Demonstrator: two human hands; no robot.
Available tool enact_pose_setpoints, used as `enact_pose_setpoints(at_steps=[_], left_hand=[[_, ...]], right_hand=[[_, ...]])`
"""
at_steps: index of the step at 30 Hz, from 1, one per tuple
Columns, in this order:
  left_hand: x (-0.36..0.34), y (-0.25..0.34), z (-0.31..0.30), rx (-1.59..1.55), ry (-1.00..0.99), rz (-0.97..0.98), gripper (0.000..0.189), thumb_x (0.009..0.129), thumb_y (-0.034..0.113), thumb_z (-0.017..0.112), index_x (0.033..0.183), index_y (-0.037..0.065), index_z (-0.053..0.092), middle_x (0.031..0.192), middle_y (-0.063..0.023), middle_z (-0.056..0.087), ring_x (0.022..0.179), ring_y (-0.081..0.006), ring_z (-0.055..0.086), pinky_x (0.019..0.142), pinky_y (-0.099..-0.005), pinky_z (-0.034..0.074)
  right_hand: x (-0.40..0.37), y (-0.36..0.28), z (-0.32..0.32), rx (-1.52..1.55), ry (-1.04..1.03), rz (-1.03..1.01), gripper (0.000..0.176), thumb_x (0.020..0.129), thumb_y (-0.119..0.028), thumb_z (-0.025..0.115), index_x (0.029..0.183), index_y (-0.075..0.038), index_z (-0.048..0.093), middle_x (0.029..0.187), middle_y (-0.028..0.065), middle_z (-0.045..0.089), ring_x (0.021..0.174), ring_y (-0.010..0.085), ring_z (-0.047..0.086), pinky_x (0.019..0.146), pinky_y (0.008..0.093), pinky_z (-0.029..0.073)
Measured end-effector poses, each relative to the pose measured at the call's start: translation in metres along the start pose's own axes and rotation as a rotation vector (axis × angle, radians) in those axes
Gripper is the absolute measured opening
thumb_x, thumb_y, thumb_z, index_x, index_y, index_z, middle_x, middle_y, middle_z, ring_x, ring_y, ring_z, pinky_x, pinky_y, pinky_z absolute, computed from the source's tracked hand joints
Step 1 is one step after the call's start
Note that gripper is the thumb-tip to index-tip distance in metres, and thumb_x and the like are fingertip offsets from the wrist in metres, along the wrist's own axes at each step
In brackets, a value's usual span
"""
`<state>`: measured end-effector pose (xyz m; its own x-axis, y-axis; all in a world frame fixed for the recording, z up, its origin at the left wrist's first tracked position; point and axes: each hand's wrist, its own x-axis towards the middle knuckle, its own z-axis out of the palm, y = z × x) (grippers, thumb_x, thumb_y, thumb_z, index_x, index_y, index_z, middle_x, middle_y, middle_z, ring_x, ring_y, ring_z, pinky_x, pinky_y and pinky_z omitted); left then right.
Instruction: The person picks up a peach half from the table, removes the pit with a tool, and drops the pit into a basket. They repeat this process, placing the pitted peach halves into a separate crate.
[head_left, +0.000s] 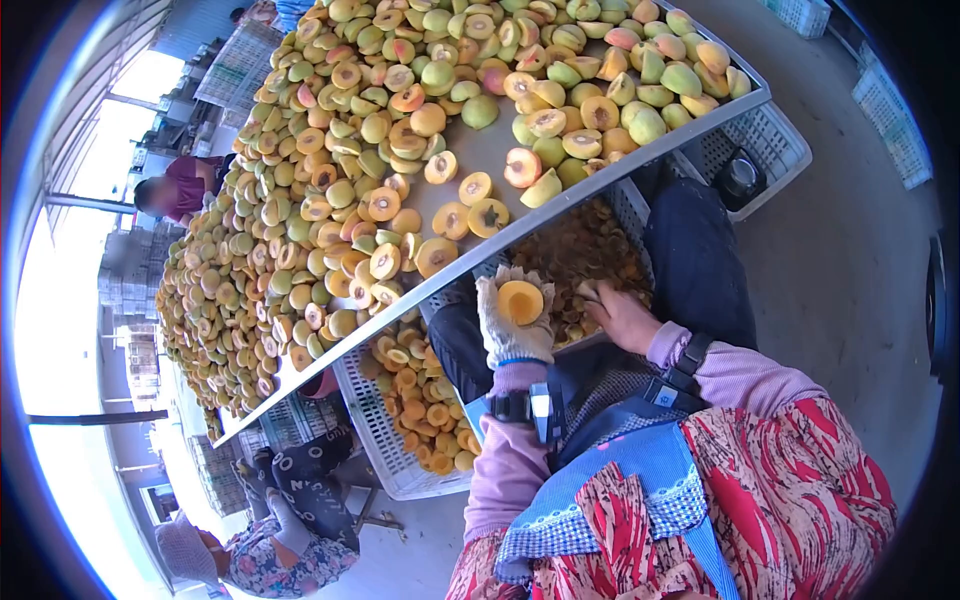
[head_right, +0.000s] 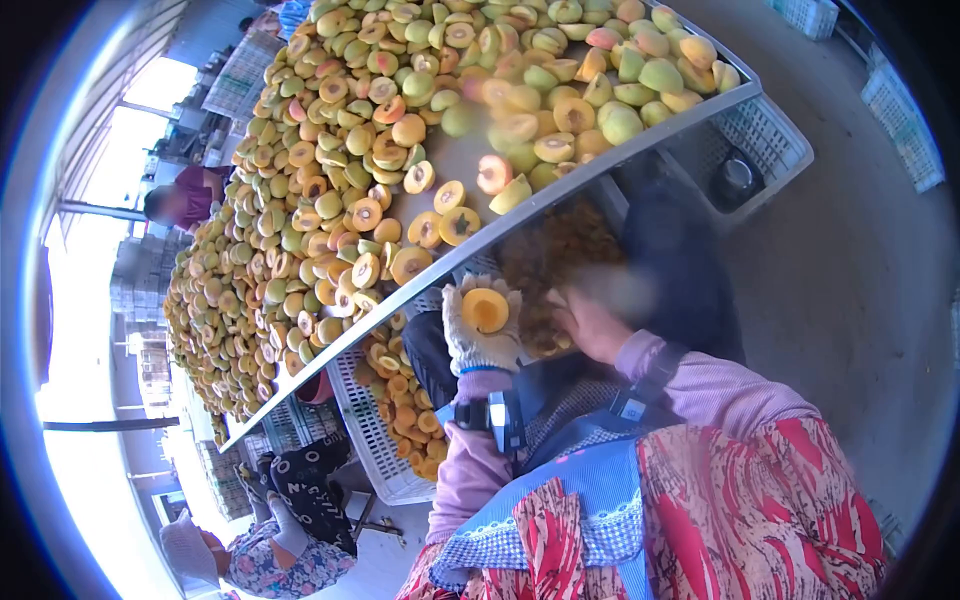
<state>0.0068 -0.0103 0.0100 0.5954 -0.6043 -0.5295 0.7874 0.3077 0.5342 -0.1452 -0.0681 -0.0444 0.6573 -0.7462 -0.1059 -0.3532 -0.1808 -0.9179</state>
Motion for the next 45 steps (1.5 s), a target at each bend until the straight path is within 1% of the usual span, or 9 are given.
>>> enact_pose_setpoints(at_steps=[5,7,11,13,16,21,25,32,45], left_hand=[[-0.009,0.105,-0.021,0.625,0.206,0.834,0.039,0.084,0.034,0.058,0.100,-0.002,0.056,0.085,-0.0124,0.060,0.073,-0.0219,0.060,0.063,-0.0291,0.051],[0.005,0.151,-0.046,1.925,0.898,1.530,0.038,0.084,0.029,0.058,0.108,-0.001,0.056,0.097,-0.0194,0.060,0.085,-0.0299,0.060,0.077,-0.0371,0.047],[0.036,0.147,-0.002,1.831,0.340,0.756,0.037,0.082,0.036,0.056,0.107,0.010,0.058,0.099,-0.0169,0.062,0.089,-0.0313,0.060,0.078,-0.0387,0.046],[0.057,0.123,0.018,2.310,0.301,0.720,0.039,0.079,0.042,0.057,0.106,0.015,0.058,0.095,-0.0170,0.063,0.089,-0.0341,0.060,0.077,-0.0421,0.046],[0.099,0.107,0.016,2.156,0.187,0.659,0.039,0.079,0.038,0.058,0.110,0.016,0.056,0.095,-0.0189,0.062,0.091,-0.0360,0.059,0.079,-0.0422,0.046],[0.099,0.097,0.033,1.415,-0.087,0.699,0.042,0.076,0.017,0.063,0.115,0.006,0.053,0.091,-0.0128,0.062,0.083,-0.0217,0.060,0.078,-0.0302,0.047],[0.044,0.077,0.033,0.883,-0.277,0.429,0.031,0.075,0.010,0.062,0.101,-0.003,0.054,0.090,-0.0086,0.059,0.079,-0.0151,0.057,0.073,-0.0265,0.047],[-0.005,0.009,0.005,0.068,-0.129,0.111,0.044,0.085,0.041,0.055,0.103,0.001,0.052,0.096,-0.0147,0.058,0.082,-0.0238,0.057,0.070,-0.0361,0.049],[0.010,-0.009,-0.013,0.229,0.016,0.221,0.053,0.089,0.050,0.043,0.095,-0.001,0.055,0.088,-0.0141,0.059,0.078,-0.0238,0.057,0.069,-0.0338,0.049]], right_hand=[[0.012,0.004,-0.004,0.027,0.149,-0.158,0.025,0.091,-0.024,0.046,0.100,-0.001,0.045,0.080,0.0229,0.057,0.078,0.0405,0.056,0.066,0.0439,0.042],[0.009,0.003,-0.002,0.011,0.083,-0.098,0.026,0.090,-0.024,0.047,0.102,0.000,0.045,0.080,0.0231,0.057,0.078,0.0410,0.055,0.066,0.0440,0.042],[0.009,-0.002,0.008,-0.038,-0.065,0.012,0.035,0.089,-0.027,0.048,0.108,0.002,0.046,0.090,0.0256,0.059,0.085,0.0408,0.056,0.071,0.0427,0.044],[0.012,-0.011,0.006,0.008,-0.117,0.007,0.037,0.088,-0.027,0.049,0.109,0.003,0.046,0.089,0.0261,0.058,0.085,0.0415,0.056,0.072,0.0428,0.044],[0.012,-0.008,0.007,0.033,-0.097,0.019,0.035,0.088,-0.026,0.049,0.108,0.002,0.046,0.091,0.0261,0.058,0.087,0.0422,0.055,0.073,0.0433,0.044],[0.017,-0.033,0.000,0.124,-0.140,0.087,0.030,0.089,-0.024,0.048,0.107,-0.001,0.045,0.096,0.0245,0.057,0.089,0.0412,0.055,0.074,0.0423,0.044],[0.020,-0.062,-0.010,0.416,-0.241,-0.006,0.027,0.091,-0.024,0.047,0.106,-0.002,0.045,0.095,0.0214,0.056,0.085,0.0369,0.056,0.072,0.0398,0.043],[0.003,-0.050,0.003,0.177,-0.318,-0.129,0.025,0.091,-0.025,0.046,0.100,-0.002,0.045,0.083,0.0208,0.057,0.073,0.0364,0.057,0.064,0.0416,0.043],[0.015,-0.040,0.023,0.167,-0.363,-0.030,0.032,0.092,-0.030,0.044,0.101,0.000,0.048,0.092,0.0234,0.057,0.088,0.0387,0.056,0.074,0.0402,0.043]])
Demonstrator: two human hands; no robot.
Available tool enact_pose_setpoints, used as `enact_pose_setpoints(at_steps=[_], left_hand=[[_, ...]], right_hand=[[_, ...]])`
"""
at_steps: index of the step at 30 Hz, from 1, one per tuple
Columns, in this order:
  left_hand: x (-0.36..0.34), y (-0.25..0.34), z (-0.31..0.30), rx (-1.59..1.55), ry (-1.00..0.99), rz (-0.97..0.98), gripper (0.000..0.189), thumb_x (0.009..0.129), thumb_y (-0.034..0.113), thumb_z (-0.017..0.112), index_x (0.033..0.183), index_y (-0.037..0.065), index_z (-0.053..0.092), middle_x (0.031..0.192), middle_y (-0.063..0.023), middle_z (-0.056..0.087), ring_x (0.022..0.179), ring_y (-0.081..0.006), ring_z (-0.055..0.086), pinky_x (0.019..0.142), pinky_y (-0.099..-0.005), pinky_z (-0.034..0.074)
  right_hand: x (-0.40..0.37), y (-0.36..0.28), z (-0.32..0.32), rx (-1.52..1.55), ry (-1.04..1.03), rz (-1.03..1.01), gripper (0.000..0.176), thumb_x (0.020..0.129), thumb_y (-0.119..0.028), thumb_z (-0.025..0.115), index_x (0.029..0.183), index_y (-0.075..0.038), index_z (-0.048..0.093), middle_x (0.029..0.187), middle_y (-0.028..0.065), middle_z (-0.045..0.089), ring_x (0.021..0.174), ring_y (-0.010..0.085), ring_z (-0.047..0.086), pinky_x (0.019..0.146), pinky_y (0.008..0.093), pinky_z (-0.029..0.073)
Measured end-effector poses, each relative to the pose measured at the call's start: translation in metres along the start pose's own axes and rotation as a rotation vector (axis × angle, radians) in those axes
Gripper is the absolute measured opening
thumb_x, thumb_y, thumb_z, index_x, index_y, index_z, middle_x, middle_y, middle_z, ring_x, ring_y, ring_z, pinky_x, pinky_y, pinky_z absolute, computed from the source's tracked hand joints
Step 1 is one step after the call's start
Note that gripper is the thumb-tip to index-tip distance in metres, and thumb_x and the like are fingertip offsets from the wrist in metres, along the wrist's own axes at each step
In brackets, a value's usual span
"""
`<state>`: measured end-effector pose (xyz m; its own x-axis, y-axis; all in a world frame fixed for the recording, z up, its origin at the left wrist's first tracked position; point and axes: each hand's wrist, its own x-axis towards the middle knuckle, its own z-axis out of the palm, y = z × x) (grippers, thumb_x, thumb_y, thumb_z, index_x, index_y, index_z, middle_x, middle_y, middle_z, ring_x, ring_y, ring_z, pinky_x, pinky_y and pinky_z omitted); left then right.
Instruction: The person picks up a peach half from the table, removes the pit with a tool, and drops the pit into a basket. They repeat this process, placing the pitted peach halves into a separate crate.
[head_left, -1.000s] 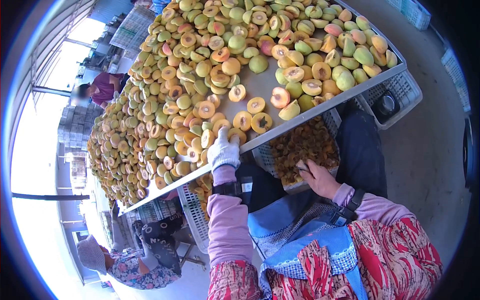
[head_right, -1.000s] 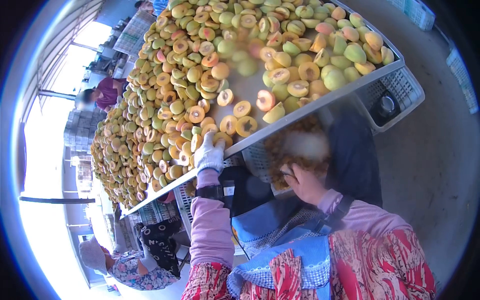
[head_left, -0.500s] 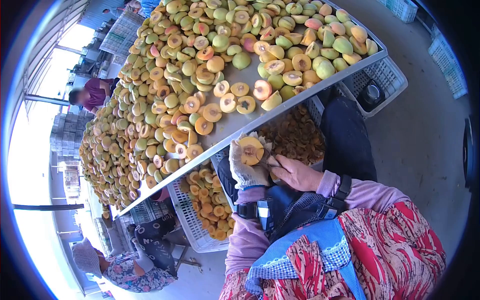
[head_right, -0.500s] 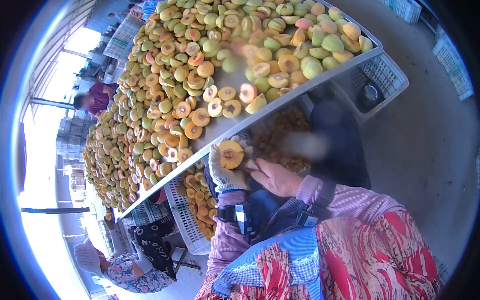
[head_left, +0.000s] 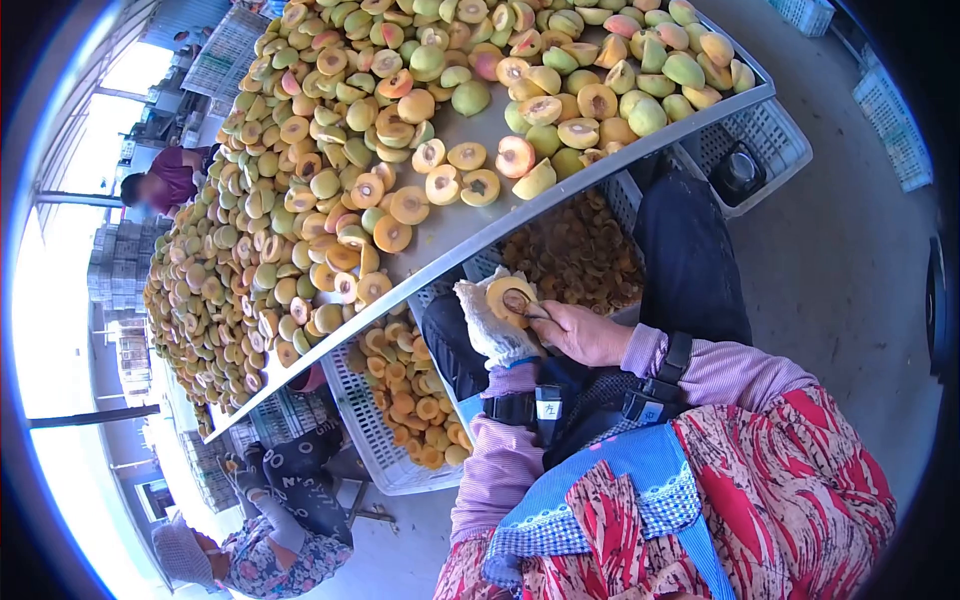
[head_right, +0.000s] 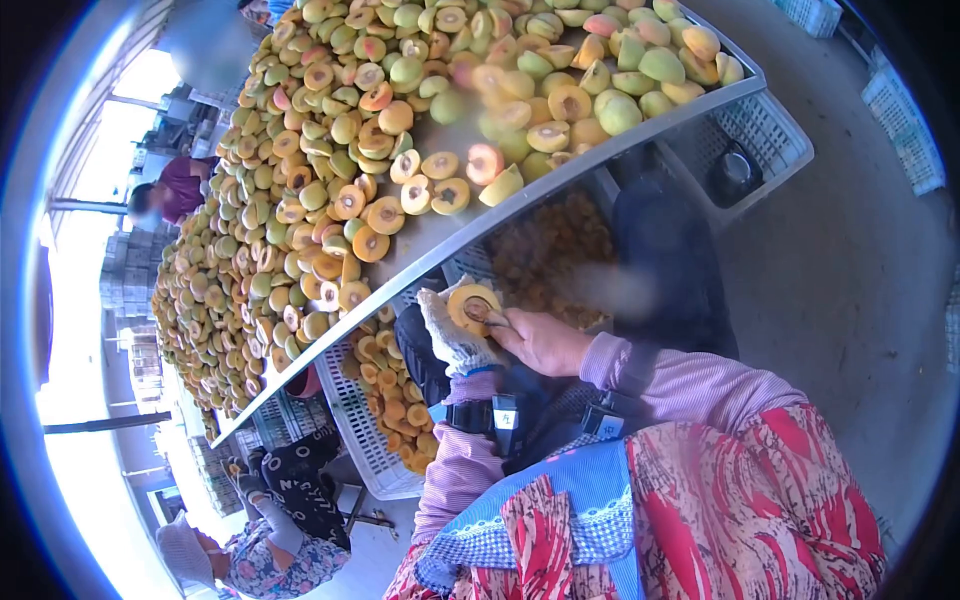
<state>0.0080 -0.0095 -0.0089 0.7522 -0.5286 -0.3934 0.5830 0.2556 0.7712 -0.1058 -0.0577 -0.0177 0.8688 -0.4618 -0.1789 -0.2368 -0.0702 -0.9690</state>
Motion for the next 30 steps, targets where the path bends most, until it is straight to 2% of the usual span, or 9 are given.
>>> enact_pose_setpoints(at_steps=[10,13,16,18,21,23,26,28,30], left_hand=[[0.002,-0.004,-0.002,0.074,0.012,0.066,0.052,0.090,0.049,0.040,0.092,-0.001,0.055,0.087,-0.0149,0.059,0.079,-0.0287,0.058,0.069,-0.0394,0.051],[0.005,0.000,0.001,0.140,-0.042,-0.145,0.045,0.091,0.042,0.044,0.106,0.002,0.054,0.093,-0.0115,0.059,0.082,-0.0230,0.059,0.074,-0.0341,0.049],[0.005,0.008,0.010,0.437,-0.023,-0.367,0.044,0.091,0.041,0.043,0.109,0.002,0.053,0.096,-0.0107,0.059,0.085,-0.0231,0.058,0.075,-0.0344,0.048],[0.014,-0.005,-0.005,0.405,-0.064,-0.331,0.039,0.092,0.035,0.043,0.111,0.003,0.052,0.100,-0.0110,0.058,0.088,-0.0235,0.058,0.077,-0.0347,0.048],[0.004,-0.005,-0.003,-0.011,-0.172,-0.278,0.034,0.090,0.027,0.043,0.116,0.006,0.049,0.108,-0.0116,0.055,0.100,-0.0276,0.054,0.084,-0.0417,0.046],[0.004,-0.001,0.000,-0.057,-0.160,-0.301,0.033,0.090,0.028,0.044,0.115,0.007,0.050,0.109,-0.0108,0.055,0.101,-0.0277,0.053,0.084,-0.0426,0.046],[-0.002,-0.001,0.007,-0.093,0.042,-0.309,0.030,0.087,0.030,0.048,0.109,0.010,0.052,0.108,-0.0090,0.056,0.100,-0.0270,0.054,0.082,-0.0424,0.047],[0.003,-0.008,0.001,-0.125,0.052,-0.385,0.028,0.087,0.029,0.049,0.107,0.011,0.054,0.105,-0.0088,0.057,0.096,-0.0264,0.056,0.081,-0.0414,0.047],[0.000,-0.012,0.002,-0.127,0.045,-0.334,0.029,0.087,0.027,0.048,0.108,0.008,0.055,0.104,-0.0098,0.058,0.093,-0.0269,0.057,0.082,-0.0405,0.047]], right_hand=[[0.000,-0.007,-0.013,0.084,-0.202,0.140,0.033,0.092,-0.030,0.043,0.106,-0.001,0.050,0.087,0.0185,0.059,0.081,0.0327,0.057,0.075,0.0382,0.044],[-0.002,-0.023,-0.023,0.139,-0.196,0.345,0.032,0.092,-0.030,0.043,0.105,-0.001,0.050,0.085,0.0179,0.060,0.079,0.0331,0.058,0.074,0.0390,0.044],[0.010,0.016,-0.028,-0.096,-0.049,0.022,0.033,0.092,-0.031,0.042,0.105,-0.002,0.051,0.082,0.0164,0.060,0.076,0.0303,0.059,0.071,0.0380,0.046],[0.016,0.033,-0.022,-0.115,-0.030,0.037,0.036,0.092,-0.033,0.041,0.105,-0.002,0.051,0.082,0.0154,0.060,0.081,0.0272,0.060,0.072,0.0360,0.046],[0.007,0.027,-0.023,0.039,0.171,-0.088,0.039,0.092,-0.036,0.041,0.105,-0.001,0.050,0.075,0.0134,0.058,0.067,0.0227,0.060,0.060,0.0334,0.048],[-0.011,-0.003,-0.035,0.153,0.017,0.388,0.039,0.091,-0.036,0.042,0.105,0.000,0.049,0.070,0.0115,0.056,0.050,0.0190,0.056,0.046,0.0311,0.045],[-0.022,-0.004,-0.028,0.179,0.042,0.328,0.040,0.091,-0.036,0.043,0.104,0.001,0.048,0.065,0.0091,0.054,0.037,0.0145,0.048,0.035,0.0282,0.039],[-0.025,-0.007,-0.024,0.158,0.020,0.355,0.038,0.091,-0.036,0.044,0.101,0.001,0.049,0.069,0.0118,0.056,0.048,0.0205,0.055,0.045,0.0319,0.044],[-0.020,0.004,-0.014,0.057,0.094,0.140,0.037,0.092,-0.035,0.043,0.098,0.001,0.049,0.075,0.0162,0.059,0.063,0.0287,0.058,0.058,0.0366,0.045]])
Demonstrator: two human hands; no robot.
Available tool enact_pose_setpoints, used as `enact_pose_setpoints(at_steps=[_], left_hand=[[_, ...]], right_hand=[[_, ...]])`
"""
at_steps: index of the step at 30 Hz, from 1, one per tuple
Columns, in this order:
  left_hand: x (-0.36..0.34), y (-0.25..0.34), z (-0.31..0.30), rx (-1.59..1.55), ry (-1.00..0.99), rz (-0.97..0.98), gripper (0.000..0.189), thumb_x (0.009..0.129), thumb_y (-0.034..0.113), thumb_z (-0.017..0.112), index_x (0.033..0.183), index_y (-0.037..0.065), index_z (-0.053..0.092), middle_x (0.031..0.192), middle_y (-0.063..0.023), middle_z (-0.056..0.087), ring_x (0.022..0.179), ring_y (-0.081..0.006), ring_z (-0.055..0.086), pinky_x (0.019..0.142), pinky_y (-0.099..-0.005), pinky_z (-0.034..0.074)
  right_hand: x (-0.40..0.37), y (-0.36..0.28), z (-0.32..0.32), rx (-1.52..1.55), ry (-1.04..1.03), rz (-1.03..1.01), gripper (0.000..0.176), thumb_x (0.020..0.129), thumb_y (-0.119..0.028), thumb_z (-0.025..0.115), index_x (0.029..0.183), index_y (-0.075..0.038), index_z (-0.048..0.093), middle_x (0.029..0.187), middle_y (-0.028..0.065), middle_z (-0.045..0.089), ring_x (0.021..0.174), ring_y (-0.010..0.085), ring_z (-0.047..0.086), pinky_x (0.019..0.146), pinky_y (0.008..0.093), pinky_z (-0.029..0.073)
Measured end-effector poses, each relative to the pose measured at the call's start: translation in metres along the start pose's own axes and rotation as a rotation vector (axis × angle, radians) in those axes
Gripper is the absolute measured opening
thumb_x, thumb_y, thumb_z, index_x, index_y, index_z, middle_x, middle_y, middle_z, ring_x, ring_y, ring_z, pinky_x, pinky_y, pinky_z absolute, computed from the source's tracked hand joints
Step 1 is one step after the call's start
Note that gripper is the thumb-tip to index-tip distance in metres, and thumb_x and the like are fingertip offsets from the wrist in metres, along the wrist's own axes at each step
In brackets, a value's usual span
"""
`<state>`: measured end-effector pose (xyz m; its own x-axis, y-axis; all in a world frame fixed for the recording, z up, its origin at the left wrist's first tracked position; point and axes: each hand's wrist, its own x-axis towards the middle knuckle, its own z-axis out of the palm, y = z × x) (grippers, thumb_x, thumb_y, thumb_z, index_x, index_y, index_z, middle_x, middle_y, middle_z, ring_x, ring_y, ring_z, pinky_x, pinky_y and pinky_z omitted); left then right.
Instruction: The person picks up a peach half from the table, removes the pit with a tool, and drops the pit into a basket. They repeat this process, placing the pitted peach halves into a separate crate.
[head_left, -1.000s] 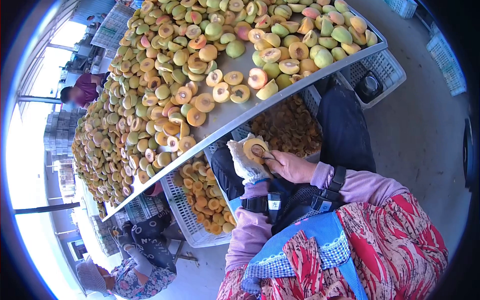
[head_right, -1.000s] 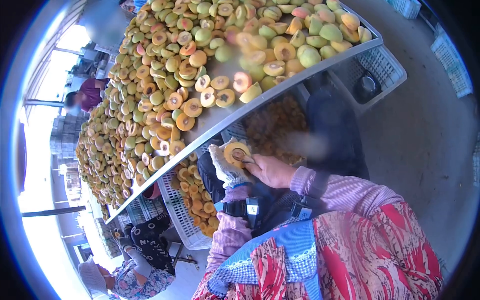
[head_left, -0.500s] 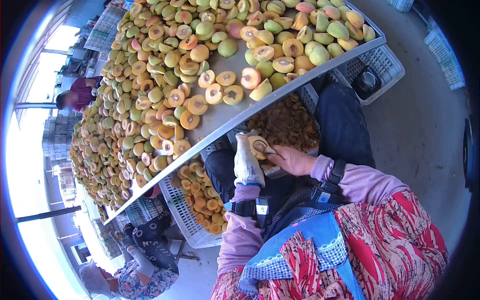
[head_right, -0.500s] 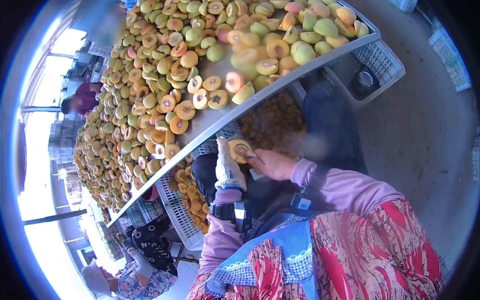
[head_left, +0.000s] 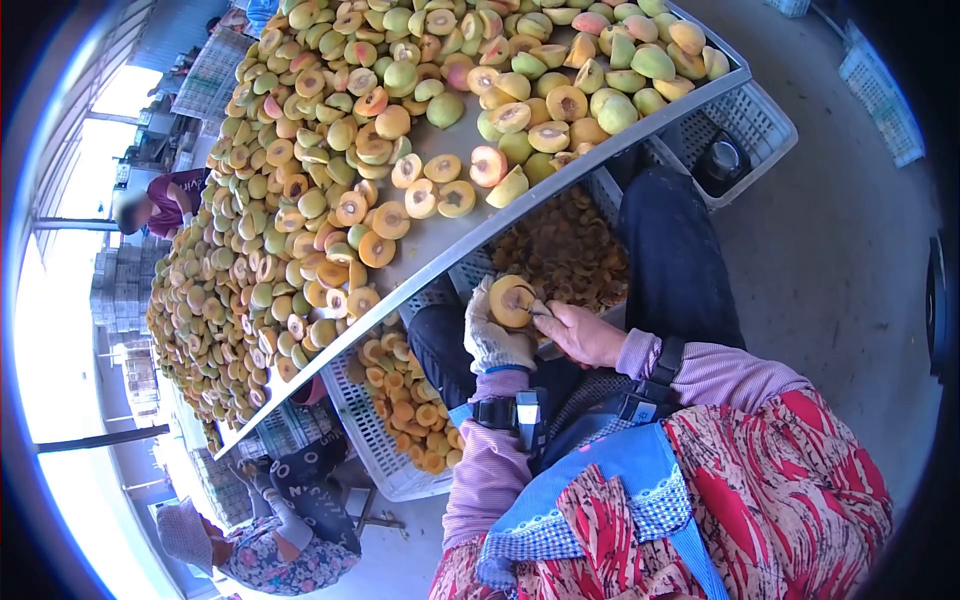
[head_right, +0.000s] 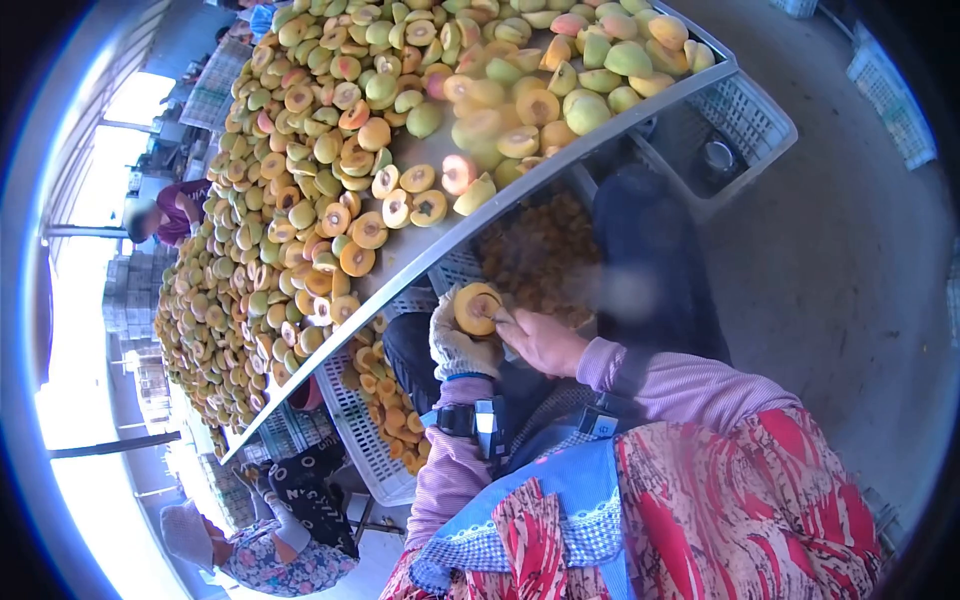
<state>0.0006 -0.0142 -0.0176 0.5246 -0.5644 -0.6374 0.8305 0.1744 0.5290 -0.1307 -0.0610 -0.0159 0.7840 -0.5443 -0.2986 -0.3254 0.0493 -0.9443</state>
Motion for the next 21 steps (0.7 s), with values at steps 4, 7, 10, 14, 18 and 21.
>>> enact_pose_setpoints(at_steps=[4,7,10,14,18,21], left_hand=[[0.002,-0.005,-0.003,0.044,-0.094,0.060,0.032,0.086,0.023,0.047,0.110,0.004,0.055,0.106,-0.0115,0.057,0.095,-0.0266,0.056,0.083,-0.0388,0.047],[0.003,-0.011,-0.004,0.099,-0.123,0.165,0.032,0.085,0.024,0.048,0.109,0.003,0.056,0.105,-0.0112,0.057,0.094,-0.0256,0.056,0.082,-0.0375,0.047],[0.006,-0.013,-0.003,0.120,-0.074,0.215,0.032,0.086,0.027,0.050,0.107,0.004,0.056,0.101,-0.0096,0.057,0.090,-0.0237,0.056,0.079,-0.0369,0.048],[0.015,-0.015,-0.012,0.131,-0.009,0.229,0.036,0.086,0.036,0.052,0.107,0.007,0.055,0.096,-0.0075,0.056,0.083,-0.0213,0.055,0.073,-0.0365,0.047],[0.014,-0.013,-0.005,0.153,0.062,0.218,0.036,0.087,0.037,0.052,0.106,0.007,0.054,0.096,-0.0072,0.056,0.083,-0.0214,0.055,0.072,-0.0347,0.047],[-0.007,0.000,0.017,0.171,0.102,0.007,0.032,0.086,0.035,0.053,0.102,0.008,0.056,0.093,-0.0064,0.056,0.082,-0.0206,0.055,0.069,-0.0325,0.047]], right_hand=[[0.006,0.003,0.007,0.072,0.006,0.030,0.035,0.092,-0.034,0.043,0.096,0.001,0.050,0.080,0.0201,0.059,0.075,0.0347,0.057,0.068,0.0396,0.044],[0.012,0.015,0.016,0.006,0.055,-0.018,0.036,0.093,-0.034,0.042,0.097,0.002,0.049,0.073,0.0175,0.058,0.062,0.0291,0.058,0.059,0.0371,0.045],[0.016,0.014,0.017,0.110,-0.029,0.082,0.037,0.093,-0.035,0.040,0.099,0.001,0.048,0.065,0.0132,0.056,0.045,0.0215,0.053,0.043,0.0335,0.042],[0.013,-0.013,0.006,0.209,-0.161,0.224,0.038,0.093,-0.037,0.038,0.101,-0.001,0.048,0.061,0.0094,0.053,0.035,0.0161,0.046,0.033,0.0302,0.037],[0.020,-0.010,-0.001,0.170,-0.275,0.276,0.039,0.093,-0.040,0.036,0.101,-0.003,0.048,0.060,0.0075,0.052,0.036,0.0162,0.047,0.032,0.0295,0.038],[0.019,-0.008,-0.003,0.145,-0.324,0.286,0.040,0.092,-0.042,0.036,0.100,-0.005,0.049,0.060,0.0059,0.050,0.036,0.0153,0.047,0.032,0.0290,0.038]])
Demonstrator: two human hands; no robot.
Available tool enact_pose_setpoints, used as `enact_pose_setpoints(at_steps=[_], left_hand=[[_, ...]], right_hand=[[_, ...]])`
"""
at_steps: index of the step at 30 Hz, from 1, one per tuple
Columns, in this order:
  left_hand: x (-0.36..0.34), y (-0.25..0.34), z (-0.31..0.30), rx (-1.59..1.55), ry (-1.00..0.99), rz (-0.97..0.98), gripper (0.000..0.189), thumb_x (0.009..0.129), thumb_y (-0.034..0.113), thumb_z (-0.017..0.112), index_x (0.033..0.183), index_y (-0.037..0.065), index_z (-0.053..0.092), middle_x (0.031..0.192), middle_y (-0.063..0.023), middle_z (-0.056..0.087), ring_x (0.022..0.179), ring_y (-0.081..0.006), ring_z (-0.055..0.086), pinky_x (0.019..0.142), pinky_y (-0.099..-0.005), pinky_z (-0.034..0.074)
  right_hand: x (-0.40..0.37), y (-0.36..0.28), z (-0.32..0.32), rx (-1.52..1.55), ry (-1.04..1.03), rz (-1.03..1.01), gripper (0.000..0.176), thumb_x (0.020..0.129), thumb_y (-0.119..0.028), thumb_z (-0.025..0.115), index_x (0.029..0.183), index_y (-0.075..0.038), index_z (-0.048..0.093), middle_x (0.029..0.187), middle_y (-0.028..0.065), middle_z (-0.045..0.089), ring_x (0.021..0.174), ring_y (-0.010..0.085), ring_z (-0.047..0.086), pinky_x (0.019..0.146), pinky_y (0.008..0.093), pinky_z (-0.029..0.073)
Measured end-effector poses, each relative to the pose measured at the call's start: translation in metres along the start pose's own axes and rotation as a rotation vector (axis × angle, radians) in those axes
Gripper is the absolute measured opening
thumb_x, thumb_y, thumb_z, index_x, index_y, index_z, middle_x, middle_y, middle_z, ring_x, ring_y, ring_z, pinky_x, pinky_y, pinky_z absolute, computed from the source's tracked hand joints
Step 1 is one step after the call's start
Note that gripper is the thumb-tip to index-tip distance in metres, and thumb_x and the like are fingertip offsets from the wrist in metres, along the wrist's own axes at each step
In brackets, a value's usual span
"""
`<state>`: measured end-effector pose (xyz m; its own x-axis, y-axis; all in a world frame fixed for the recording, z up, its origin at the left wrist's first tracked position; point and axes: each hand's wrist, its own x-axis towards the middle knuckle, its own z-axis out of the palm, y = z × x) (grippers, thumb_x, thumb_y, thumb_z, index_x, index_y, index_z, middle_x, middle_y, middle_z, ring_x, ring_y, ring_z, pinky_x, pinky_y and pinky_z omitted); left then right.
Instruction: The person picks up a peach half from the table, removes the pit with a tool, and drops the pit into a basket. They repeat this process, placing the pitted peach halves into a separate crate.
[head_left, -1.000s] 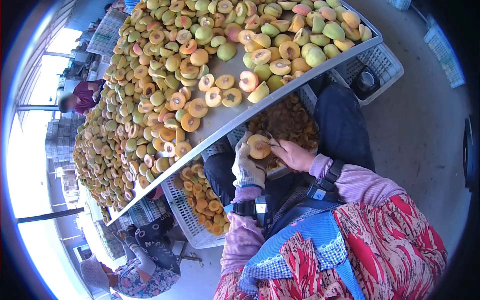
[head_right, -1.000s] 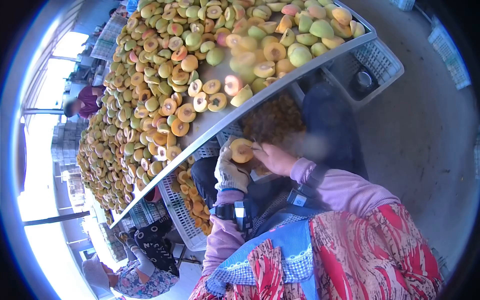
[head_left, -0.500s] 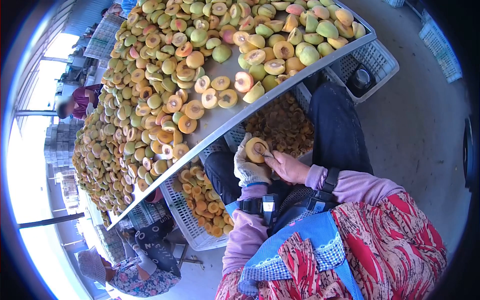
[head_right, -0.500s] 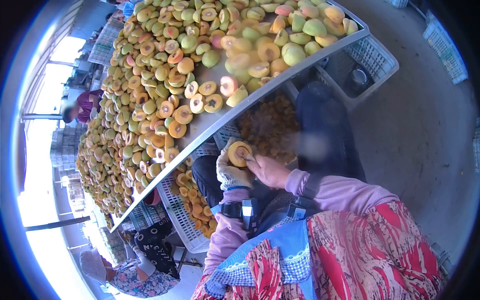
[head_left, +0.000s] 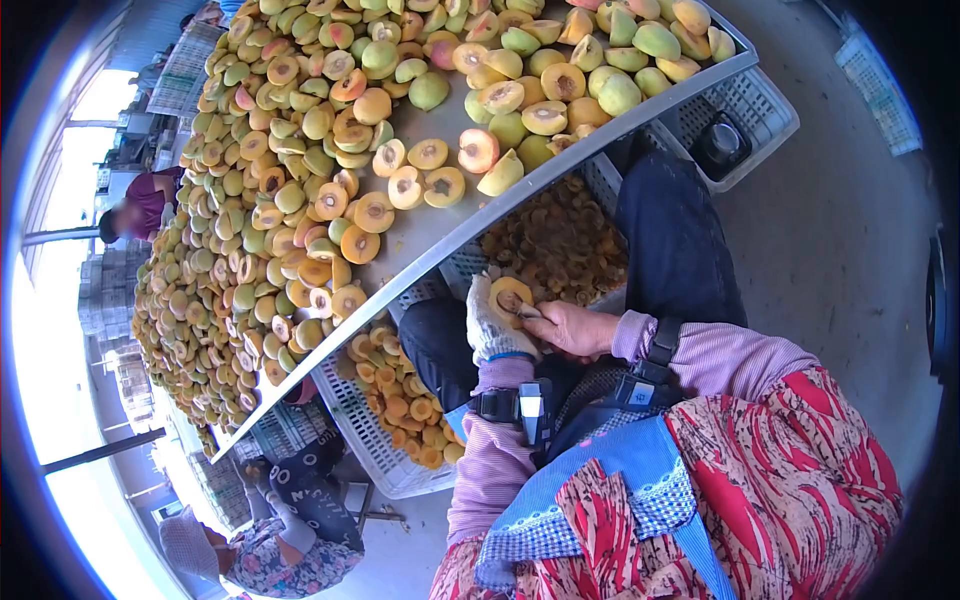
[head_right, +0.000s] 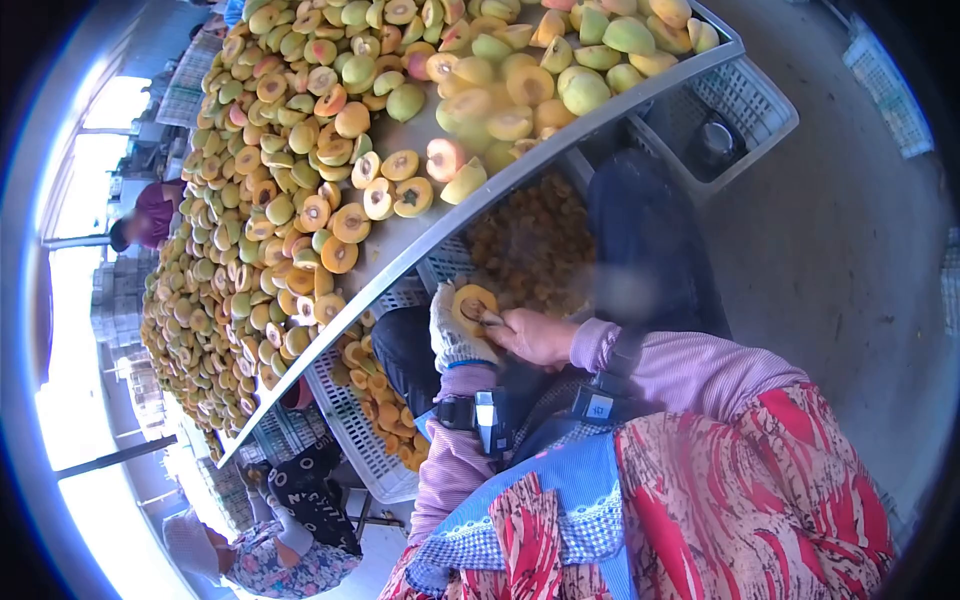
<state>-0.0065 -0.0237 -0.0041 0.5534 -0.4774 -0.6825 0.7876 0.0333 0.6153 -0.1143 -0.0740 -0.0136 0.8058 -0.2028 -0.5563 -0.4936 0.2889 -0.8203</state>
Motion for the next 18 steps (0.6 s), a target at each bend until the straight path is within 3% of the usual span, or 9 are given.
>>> enact_pose_setpoints(at_steps=[3,5,7,9,11,13,15,17,18], left_hand=[[0.001,-0.003,0.001,0.012,0.021,-0.006,0.025,0.087,0.029,0.054,0.098,0.007,0.057,0.092,-0.0059,0.057,0.081,-0.0194,0.054,0.068,-0.0319,0.046],[0.014,-0.013,-0.008,0.246,-0.039,0.484,0.021,0.087,0.025,0.054,0.094,0.006,0.059,0.087,-0.0050,0.058,0.074,-0.0184,0.054,0.064,-0.0319,0.046],[0.011,-0.010,-0.008,0.197,-0.009,0.448,0.019,0.086,0.022,0.056,0.089,0.004,0.060,0.081,-0.0037,0.059,0.067,-0.0153,0.054,0.059,-0.0291,0.045],[0.015,-0.001,-0.013,0.065,-0.061,0.003,0.019,0.085,0.022,0.059,0.086,0.004,0.061,0.074,-0.0025,0.060,0.061,-0.0123,0.053,0.055,-0.0255,0.043],[0.012,0.001,-0.021,0.102,-0.169,0.033,0.018,0.083,0.020,0.061,0.084,0.002,0.063,0.075,-0.0023,0.060,0.062,-0.0103,0.054,0.055,-0.0237,0.043],[0.000,0.003,-0.013,0.507,-0.162,0.355,0.012,0.081,0.013,0.063,0.083,0.002,0.064,0.078,-0.0026,0.061,0.064,-0.0106,0.055,0.055,-0.0244,0.045],[-0.004,-0.001,-0.020,0.682,-0.330,0.496,0.005,0.077,0.005,0.065,0.081,0.002,0.065,0.082,-0.0047,0.064,0.066,-0.0119,0.057,0.061,-0.0285,0.049],[0.000,0.004,-0.025,1.046,-0.576,1.135,0.012,0.073,-0.002,0.066,0.084,0.001,0.064,0.082,-0.0115,0.064,0.071,-0.0163,0.060,0.064,-0.0281,0.050],[-0.004,0.004,-0.026,1.044,-0.575,0.951,0.010,0.074,0.006,0.064,0.082,0.000,0.063,0.085,-0.0105,0.065,0.072,-0.0213,0.062,0.065,-0.0310,0.051]], right_hand=[[0.000,0.003,-0.002,0.061,-0.045,0.041,0.039,0.092,-0.043,0.036,0.097,-0.007,0.049,0.060,0.0032,0.048,0.035,0.0125,0.044,0.031,0.0270,0.036],[-0.001,0.005,0.000,0.156,-0.098,0.077,0.038,0.092,-0.044,0.036,0.094,-0.009,0.049,0.060,0.0015,0.046,0.035,0.0106,0.041,0.031,0.0255,0.034],[-0.002,0.004,0.001,0.227,-0.140,0.131,0.036,0.092,-0.045,0.035,0.089,-0.011,0.048,0.060,-0.0017,0.041,0.035,0.0078,0.033,0.032,0.0229,0.031],[-0.007,0.004,-0.003,0.177,-0.150,0.139,0.036,0.092,-0.045,0.035,0.086,-0.012,0.046,0.058,-0.0033,0.037,0.035,0.0063,0.030,0.032,0.0218,0.028],[-0.008,0.002,-0.012,0.122,-0.158,0.143,0.035,0.092,-0.046,0.034,0.083,-0.013,0.044,0.056,-0.0050,0.034,0.036,0.0049,0.026,0.032,0.0207,0.026],[-0.008,0.000,-0.023,0.263,-0.411,0.281,0.036,0.092,-0.047,0.034,0.080,-0.014,0.040,0.053,-0.0074,0.029,0.037,0.0023,0.022,0.032,0.0198,0.021],[-0.015,0.001,-0.023,0.280,-0.431,0.276,0.037,0.092,-0.049,0.033,0.077,-0.016,0.037,0.052,-0.0087,0.025,0.038,0.0005,0.020,0.032,0.0186,0.018],[-0.019,0.009,-0.022,0.449,-0.527,0.364,0.040,0.090,-0.053,0.038,0.081,-0.014,0.038,0.052,-0.0084,0.026,0.037,0.0009,0.020,0.029,0.0169,0.019],[-0.021,0.010,-0.021,0.482,-0.538,0.382,0.040,0.091,-0.052,0.035,0.080,-0.014,0.038,0.051,-0.0084,0.025,0.036,0.0007,0.021,0.028,0.0166,0.018]])
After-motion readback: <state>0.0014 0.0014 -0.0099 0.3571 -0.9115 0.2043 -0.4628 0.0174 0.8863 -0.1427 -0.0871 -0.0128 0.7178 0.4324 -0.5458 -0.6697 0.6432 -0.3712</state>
